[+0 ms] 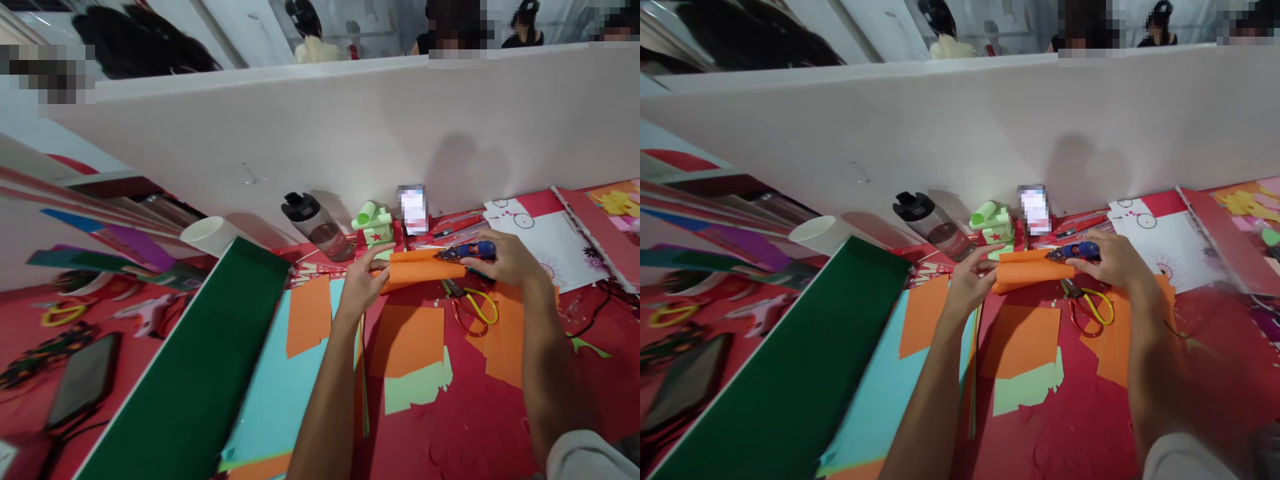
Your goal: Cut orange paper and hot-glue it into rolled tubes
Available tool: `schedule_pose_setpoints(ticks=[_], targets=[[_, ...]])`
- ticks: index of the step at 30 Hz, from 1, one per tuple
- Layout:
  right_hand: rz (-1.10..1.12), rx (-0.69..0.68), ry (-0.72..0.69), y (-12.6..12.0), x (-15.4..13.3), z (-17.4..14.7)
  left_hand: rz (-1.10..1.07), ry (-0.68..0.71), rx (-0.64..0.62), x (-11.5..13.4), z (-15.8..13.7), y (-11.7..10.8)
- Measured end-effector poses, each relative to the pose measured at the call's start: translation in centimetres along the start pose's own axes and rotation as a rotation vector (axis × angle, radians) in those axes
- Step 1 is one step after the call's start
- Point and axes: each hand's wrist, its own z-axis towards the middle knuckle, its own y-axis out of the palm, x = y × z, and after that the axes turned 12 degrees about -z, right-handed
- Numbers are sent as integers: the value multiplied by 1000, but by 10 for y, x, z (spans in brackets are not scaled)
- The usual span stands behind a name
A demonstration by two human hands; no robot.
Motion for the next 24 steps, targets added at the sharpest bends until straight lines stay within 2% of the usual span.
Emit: schedule_pose_setpoints(ticks=[4, 11, 18, 24], targets=[[-11, -5, -24, 1, -1, 1, 4, 5, 10, 1, 0, 0], [-22, 19, 88, -3, 17, -6, -11, -7, 42, -2, 1, -3], [-2, -1, 34, -5, 6, -2, -45, -29, 61, -1, 1, -2], [-1, 33, 92, -6, 19, -9, -56, -31, 71, 3, 2, -3]])
